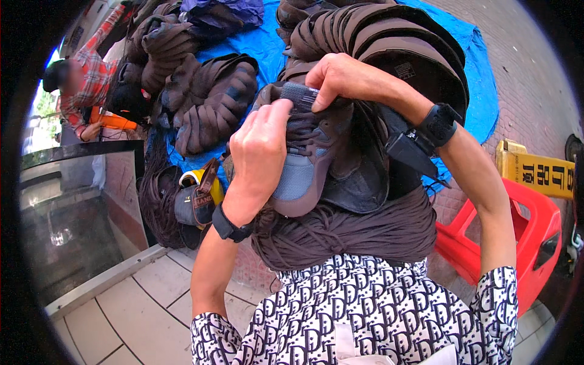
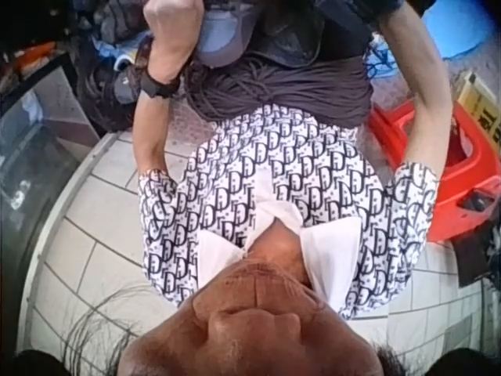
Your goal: Lacing a brown and blue athletic shoe while sitting outdoors.
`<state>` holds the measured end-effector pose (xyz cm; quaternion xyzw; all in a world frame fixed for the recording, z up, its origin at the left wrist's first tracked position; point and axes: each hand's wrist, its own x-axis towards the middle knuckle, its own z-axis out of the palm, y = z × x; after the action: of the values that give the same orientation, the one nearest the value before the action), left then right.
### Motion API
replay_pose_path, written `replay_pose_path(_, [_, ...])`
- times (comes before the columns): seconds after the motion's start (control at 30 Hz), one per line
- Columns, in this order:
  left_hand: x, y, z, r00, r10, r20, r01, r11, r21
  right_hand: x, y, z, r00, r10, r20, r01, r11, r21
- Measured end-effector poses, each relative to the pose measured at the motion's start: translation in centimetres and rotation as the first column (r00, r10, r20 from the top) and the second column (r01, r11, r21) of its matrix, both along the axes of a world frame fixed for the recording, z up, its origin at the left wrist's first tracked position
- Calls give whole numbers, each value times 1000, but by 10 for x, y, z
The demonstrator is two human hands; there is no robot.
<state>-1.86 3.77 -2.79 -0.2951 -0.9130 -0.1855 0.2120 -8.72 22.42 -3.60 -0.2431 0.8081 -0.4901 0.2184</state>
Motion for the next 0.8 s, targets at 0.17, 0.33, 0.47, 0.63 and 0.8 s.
replay_pose_path(0.17, [-4,6,6,993,70,91,-73,997,26,-4,-8,-4,992,-75,98,94,975,-203])
replay_pose_path(0.33, [-5,0,11,980,-5,200,-8,998,62,-5,-13,-3,996,-76,-41,63,961,-269])
replay_pose_path(0.47, [-4,1,11,989,-2,149,-3,1000,30,0,-10,-3,990,-138,38,143,947,-289])
replay_pose_path(0.63, [-2,3,2,999,34,24,-35,999,36,3,-13,-8,978,-189,86,207,920,-333])
replay_pose_path(0.8, [-5,7,1,1000,-13,-8,13,998,-55,6,-13,-12,954,-288,79,298,905,-304])
